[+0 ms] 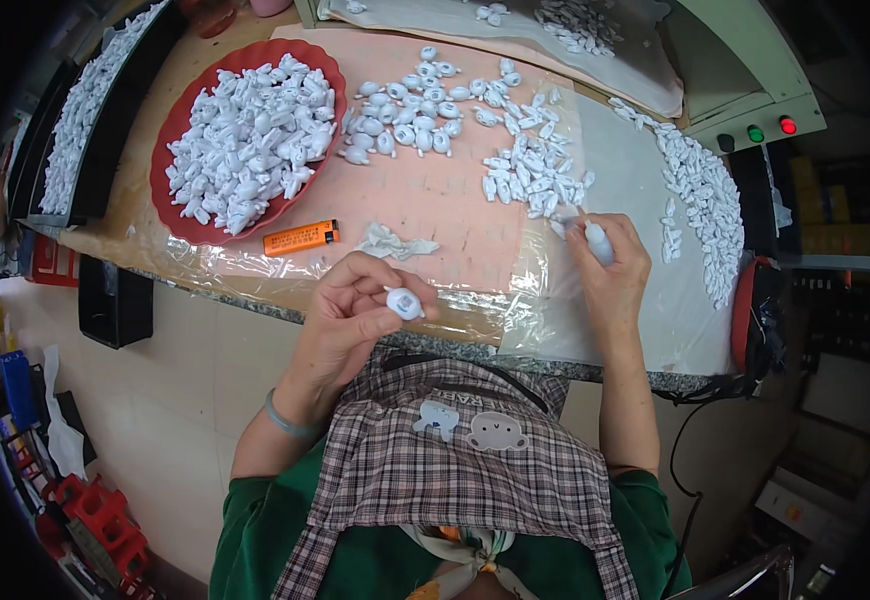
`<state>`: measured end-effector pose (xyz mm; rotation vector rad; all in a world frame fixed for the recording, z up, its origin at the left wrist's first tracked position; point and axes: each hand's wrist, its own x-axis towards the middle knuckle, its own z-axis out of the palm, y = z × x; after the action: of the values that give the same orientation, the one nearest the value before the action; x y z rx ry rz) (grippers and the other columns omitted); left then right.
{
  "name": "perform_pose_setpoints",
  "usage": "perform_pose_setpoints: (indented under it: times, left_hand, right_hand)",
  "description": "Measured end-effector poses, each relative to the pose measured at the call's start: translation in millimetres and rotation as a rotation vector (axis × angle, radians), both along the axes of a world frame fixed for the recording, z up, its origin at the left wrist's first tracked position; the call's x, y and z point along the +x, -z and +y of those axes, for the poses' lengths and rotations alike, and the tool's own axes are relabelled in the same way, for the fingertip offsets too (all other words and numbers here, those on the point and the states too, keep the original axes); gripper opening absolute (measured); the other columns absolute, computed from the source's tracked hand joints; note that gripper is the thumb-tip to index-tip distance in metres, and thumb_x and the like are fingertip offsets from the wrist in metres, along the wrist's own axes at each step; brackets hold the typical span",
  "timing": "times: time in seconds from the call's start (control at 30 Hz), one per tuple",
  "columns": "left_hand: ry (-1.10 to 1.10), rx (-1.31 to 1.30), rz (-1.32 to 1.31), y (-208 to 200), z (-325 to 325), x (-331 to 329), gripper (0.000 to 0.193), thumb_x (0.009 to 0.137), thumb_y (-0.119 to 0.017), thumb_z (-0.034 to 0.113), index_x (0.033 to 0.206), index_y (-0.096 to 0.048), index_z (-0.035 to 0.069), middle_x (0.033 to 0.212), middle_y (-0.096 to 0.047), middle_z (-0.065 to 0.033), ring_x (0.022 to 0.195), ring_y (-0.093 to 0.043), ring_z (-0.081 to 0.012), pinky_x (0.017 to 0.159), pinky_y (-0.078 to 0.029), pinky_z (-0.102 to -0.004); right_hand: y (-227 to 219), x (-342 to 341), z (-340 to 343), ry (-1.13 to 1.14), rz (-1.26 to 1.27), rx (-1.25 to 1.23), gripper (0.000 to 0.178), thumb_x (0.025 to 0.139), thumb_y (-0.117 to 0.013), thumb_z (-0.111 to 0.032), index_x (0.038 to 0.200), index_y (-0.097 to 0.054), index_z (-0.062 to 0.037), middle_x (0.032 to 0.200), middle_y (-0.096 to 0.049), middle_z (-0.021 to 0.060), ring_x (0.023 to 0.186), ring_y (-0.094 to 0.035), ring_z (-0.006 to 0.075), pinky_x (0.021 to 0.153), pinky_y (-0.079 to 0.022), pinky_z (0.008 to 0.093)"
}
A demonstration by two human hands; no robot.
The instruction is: Assembling small white plastic components by applying glue from a squeeze bottle.
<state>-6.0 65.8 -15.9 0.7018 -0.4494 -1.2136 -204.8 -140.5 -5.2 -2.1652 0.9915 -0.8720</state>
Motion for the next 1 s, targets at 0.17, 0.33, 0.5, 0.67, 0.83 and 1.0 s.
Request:
perform_pose_setpoints:
  times: [0.17,0.33,0.5,0.67,0.83,1.0]
  left_hand:
    - [0.012,0.091,-0.044,-1,-10,-10,0.032,0.081,-0.069,0.005,0.109,-0.054,0.004,0.101,-0.066,-0.0192,0.092,-0.066,-0.0235,0.084,-0.054,-0.0340]
    - [0.088,0.114,-0.085,3,-12,-10,0.029,0.083,-0.067,0.004,0.110,-0.056,0.002,0.104,-0.066,-0.0184,0.096,-0.066,-0.0255,0.085,-0.054,-0.0374]
    - [0.111,0.121,-0.081,3,-12,-13,0.026,0.083,-0.068,0.005,0.107,-0.058,0.002,0.104,-0.066,-0.0159,0.095,-0.066,-0.0236,0.085,-0.054,-0.0355]
    - [0.063,0.099,-0.183,1,-15,-15,0.025,0.084,-0.068,0.007,0.106,-0.057,0.002,0.103,-0.065,-0.0150,0.090,-0.064,-0.0174,0.076,-0.053,-0.0257]
    - [0.115,0.138,-0.104,-4,-13,-14,0.025,0.085,-0.067,0.008,0.107,-0.056,0.000,0.105,-0.064,-0.0159,0.083,-0.063,-0.0148,0.072,-0.053,-0.0249]
    - [0.132,0.116,-0.121,-4,-13,-15,0.025,0.087,-0.065,0.006,0.109,-0.056,-0.001,0.107,-0.063,-0.0177,0.084,-0.064,-0.0157,0.075,-0.055,-0.0268]
  right_hand:
    - [10,2,3,-0.013,0.173,-0.142,0.017,0.076,-0.071,-0.002,0.091,-0.065,0.0009,0.087,-0.062,0.0102,0.079,-0.062,0.0215,0.071,-0.047,0.0294]
    - [12,1,-4,-0.070,0.074,-0.184,0.015,0.078,-0.069,-0.001,0.093,-0.065,0.0010,0.082,-0.065,0.0093,0.070,-0.062,0.0177,0.064,-0.049,0.0286]
    - [-16,8,30,-0.111,-0.104,0.523,0.012,0.081,-0.068,-0.001,0.092,-0.065,0.0009,0.077,-0.065,0.0075,0.059,-0.058,0.0099,0.053,-0.045,0.0210]
    - [-27,10,47,-0.262,-0.275,0.733,0.014,0.083,-0.065,0.002,0.096,-0.061,0.0012,0.076,-0.065,0.0092,0.055,-0.055,0.0078,0.047,-0.041,0.0190]
    - [-28,10,58,-0.289,-0.269,0.779,0.011,0.083,-0.065,0.002,0.093,-0.061,0.0023,0.077,-0.065,0.0094,0.057,-0.056,0.0079,0.049,-0.042,0.0190]
    - [-26,11,61,-0.378,-0.216,0.518,0.016,0.081,-0.064,0.009,0.095,-0.062,0.0031,0.082,-0.065,0.0091,0.065,-0.059,0.0096,0.057,-0.046,0.0202]
